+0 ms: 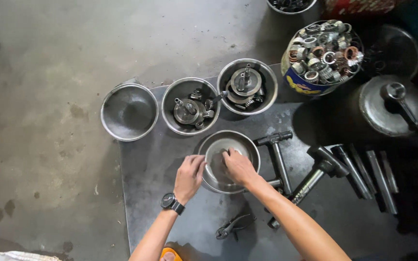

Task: The person uses pliers to manipulate a small metal part over a bowl, then wipes a cylindrical metal component with a dark cloth. They walk through a cluttered workshop, briefly use a screwdriver on a part, and continue handling small mechanical components.

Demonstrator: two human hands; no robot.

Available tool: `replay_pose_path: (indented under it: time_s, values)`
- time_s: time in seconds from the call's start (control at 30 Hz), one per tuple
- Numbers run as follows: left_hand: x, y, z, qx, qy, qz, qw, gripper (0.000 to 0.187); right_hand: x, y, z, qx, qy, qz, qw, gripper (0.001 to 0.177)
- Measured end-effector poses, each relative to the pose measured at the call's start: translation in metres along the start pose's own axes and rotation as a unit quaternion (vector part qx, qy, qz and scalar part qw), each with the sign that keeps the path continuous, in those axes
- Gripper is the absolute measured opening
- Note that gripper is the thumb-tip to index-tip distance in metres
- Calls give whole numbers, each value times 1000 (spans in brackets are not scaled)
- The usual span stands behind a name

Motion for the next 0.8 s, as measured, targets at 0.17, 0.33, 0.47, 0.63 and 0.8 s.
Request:
replay_pose_path:
  time_s: [0.17, 0.33, 0.47, 0.63, 0.8]
  values:
    - [-16, -21, -13, 51, -73, 48, 995, 27, -13, 14, -24, -66, -27, 89, 993, 51]
    - [-29, -24, -12, 52, -102, 65, 991, 28, -28, 34, -35, -154, -7, 147, 977, 52]
    - [-35, -26, -9, 61, -83, 28, 994, 32, -50, 43, -34, -148, -75, 173, 971, 32]
    - [-28, -35, -15, 46, -58, 6, 997, 32, -60, 41, -37, -181, -72, 204, 959, 25]
    - [-26, -55, -9, 74, -117, 95, 986, 41, -29, 40, -34, -188, 0, 134, 973, 33]
Point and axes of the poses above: each hand's wrist, its own z-axis towards the middle knuckle, its own y-axis out of the back of the hand, x = y × z, the point moved 5 cm from there along z, towards the middle knuckle, and after that the axes turned 6 degrees about -y, right-handed, at the moved point
